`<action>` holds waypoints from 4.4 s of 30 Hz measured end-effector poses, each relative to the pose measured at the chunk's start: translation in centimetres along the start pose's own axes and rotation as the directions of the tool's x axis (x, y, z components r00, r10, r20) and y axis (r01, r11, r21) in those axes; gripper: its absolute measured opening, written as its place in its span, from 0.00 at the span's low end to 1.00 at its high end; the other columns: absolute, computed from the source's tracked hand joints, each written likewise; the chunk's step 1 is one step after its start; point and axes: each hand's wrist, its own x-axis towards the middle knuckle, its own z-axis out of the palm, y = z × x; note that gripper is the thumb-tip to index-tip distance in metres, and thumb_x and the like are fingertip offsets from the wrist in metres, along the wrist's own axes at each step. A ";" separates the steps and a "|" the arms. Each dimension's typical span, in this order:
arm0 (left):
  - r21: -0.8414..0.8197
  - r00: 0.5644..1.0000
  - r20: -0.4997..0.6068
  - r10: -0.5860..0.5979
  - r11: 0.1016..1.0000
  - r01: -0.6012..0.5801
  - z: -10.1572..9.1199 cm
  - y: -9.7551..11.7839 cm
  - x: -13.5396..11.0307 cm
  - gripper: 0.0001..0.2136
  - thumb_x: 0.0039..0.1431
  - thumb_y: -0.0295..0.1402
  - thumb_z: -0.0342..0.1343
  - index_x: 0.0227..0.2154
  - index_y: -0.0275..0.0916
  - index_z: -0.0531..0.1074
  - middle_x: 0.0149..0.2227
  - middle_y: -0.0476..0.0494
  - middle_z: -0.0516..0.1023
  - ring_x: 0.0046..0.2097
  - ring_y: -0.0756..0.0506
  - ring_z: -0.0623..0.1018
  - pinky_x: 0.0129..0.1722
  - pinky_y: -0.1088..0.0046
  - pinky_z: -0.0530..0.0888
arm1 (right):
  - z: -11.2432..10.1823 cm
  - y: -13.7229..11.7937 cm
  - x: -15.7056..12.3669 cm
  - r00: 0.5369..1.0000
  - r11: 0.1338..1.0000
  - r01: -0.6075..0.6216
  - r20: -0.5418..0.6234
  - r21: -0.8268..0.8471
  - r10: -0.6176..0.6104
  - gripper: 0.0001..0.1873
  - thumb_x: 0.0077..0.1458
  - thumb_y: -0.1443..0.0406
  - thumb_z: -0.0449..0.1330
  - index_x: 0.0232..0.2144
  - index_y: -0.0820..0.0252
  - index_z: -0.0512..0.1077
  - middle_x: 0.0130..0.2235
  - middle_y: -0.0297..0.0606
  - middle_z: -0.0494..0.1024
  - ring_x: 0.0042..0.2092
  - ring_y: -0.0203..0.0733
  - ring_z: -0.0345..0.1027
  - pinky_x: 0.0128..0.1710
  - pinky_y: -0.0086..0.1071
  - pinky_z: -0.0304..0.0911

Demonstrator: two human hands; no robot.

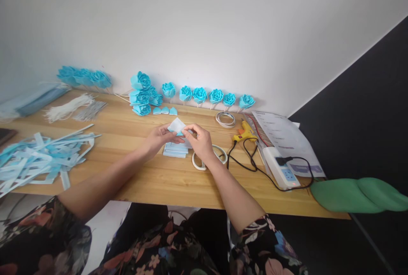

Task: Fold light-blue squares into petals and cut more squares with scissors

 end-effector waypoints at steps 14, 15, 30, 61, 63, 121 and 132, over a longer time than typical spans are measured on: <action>0.098 0.982 -0.147 0.115 0.990 -0.102 0.1 0.3 0.2 0.28 0.47 0.31 0.65 0.53 0.35 0.68 0.30 0.50 0.76 0.31 0.51 0.75 0.35 0.74 0.71 | 0.5 -0.1 -0.2 0.994 0.977 -0.044 0.109 0.208 0.022 0.29 0.53 0.59 0.62 0.58 0.54 0.65 0.28 0.30 0.74 0.29 0.36 0.67 0.31 0.30 0.66; 0.086 0.980 -0.150 0.128 0.989 -0.116 0.1 0.3 0.2 0.29 0.47 0.31 0.65 0.54 0.35 0.67 0.29 0.51 0.76 0.30 0.52 0.74 0.35 0.74 0.71 | 0.5 -0.1 -0.2 0.990 0.971 -0.055 0.136 0.234 0.023 0.32 0.54 0.59 0.62 0.60 0.53 0.62 0.28 0.30 0.75 0.29 0.37 0.68 0.31 0.31 0.66; 0.244 0.993 -0.096 0.074 0.969 -0.048 0.0 0.5 -0.1 0.17 0.49 0.47 0.62 0.23 0.34 0.76 0.24 0.47 0.74 0.29 0.49 0.71 0.34 0.73 0.69 | 0.3 0.0 -0.3 0.991 0.973 -0.063 0.130 0.221 0.035 0.37 0.54 0.58 0.62 0.64 0.51 0.57 0.32 0.33 0.77 0.32 0.40 0.70 0.34 0.34 0.69; 0.357 0.999 -0.054 0.005 0.934 0.015 -0.1 0.5 -0.2 0.19 0.53 0.45 0.55 0.17 0.35 0.69 0.17 0.48 0.70 0.20 0.52 0.67 0.24 0.76 0.64 | -0.3 -1.4 0.0 0.996 0.996 0.079 0.033 0.033 -0.080 0.03 0.52 0.66 0.61 0.31 0.58 0.75 0.32 0.33 0.78 0.35 0.37 0.70 0.38 0.30 0.63; 0.310 0.998 -0.056 -0.005 0.951 0.022 -0.1 0.4 -0.1 0.18 0.52 0.45 0.56 0.17 0.35 0.69 0.17 0.49 0.69 0.19 0.53 0.67 0.23 0.76 0.64 | -0.3 -1.5 0.0 0.990 0.990 0.138 0.033 -0.015 -0.138 0.05 0.51 0.69 0.60 0.31 0.57 0.75 0.33 0.34 0.79 0.36 0.38 0.71 0.39 0.30 0.64; 0.505 0.983 -0.096 0.154 0.859 -0.085 0.2 0.4 -0.1 0.11 0.49 0.40 0.58 0.26 0.35 0.71 0.23 0.50 0.71 0.25 0.53 0.68 0.25 0.77 0.65 | -0.8 0.1 0.4 0.982 0.981 -0.153 0.132 0.122 0.137 0.16 0.54 0.54 0.59 0.24 0.59 0.70 0.22 0.28 0.64 0.25 0.33 0.55 0.26 0.27 0.52; 0.557 0.991 -0.068 0.113 0.828 -0.057 -0.1 0.3 -0.1 0.17 0.54 0.46 0.55 0.22 0.35 0.72 0.20 0.49 0.70 0.24 0.52 0.68 0.25 0.77 0.65 | -0.9 -0.5 0.3 0.984 0.986 -0.122 0.144 0.116 0.105 0.21 0.57 0.50 0.57 0.23 0.59 0.67 0.23 0.29 0.61 0.26 0.33 0.53 0.26 0.29 0.50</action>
